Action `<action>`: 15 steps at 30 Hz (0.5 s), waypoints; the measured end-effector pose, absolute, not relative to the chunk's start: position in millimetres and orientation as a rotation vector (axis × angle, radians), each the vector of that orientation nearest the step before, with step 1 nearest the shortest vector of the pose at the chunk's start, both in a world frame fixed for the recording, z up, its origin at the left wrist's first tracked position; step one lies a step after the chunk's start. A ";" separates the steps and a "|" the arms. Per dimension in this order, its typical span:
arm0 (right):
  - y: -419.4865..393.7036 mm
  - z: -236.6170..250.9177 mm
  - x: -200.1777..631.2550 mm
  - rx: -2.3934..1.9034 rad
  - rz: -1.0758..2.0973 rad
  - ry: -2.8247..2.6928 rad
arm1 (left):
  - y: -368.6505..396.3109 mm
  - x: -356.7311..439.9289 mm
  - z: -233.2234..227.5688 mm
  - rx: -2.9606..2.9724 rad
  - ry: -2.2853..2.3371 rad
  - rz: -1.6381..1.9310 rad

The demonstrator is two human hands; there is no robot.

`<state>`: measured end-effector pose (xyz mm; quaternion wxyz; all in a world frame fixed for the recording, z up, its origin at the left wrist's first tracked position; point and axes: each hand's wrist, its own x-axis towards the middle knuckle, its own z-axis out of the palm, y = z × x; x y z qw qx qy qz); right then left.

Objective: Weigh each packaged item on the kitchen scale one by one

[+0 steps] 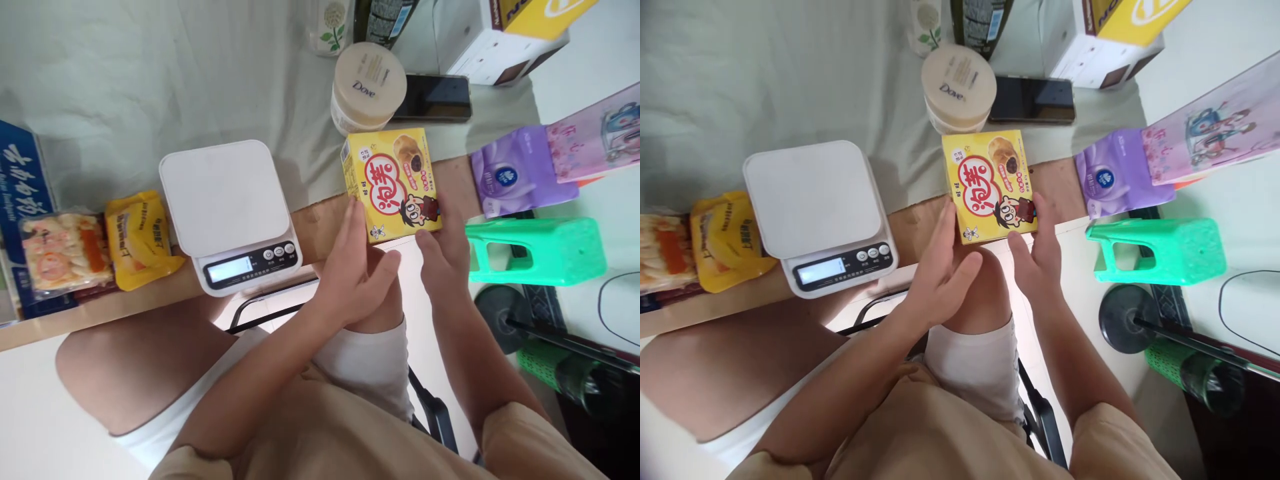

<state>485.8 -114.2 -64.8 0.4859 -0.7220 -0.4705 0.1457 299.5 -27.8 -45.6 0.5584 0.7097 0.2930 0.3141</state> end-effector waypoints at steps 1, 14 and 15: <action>-114.6 -63.1 480.2 -1.763 0.346 -1.116 | -30.7 298.5 -47.6 1.678 0.671 0.708; -109.1 -21.0 390.8 -1.475 0.223 -1.125 | -40.9 234.4 -5.2 1.765 0.527 0.966; -99.3 -16.0 382.9 -1.457 0.240 -1.140 | -33.5 223.7 1.2 1.770 0.537 1.000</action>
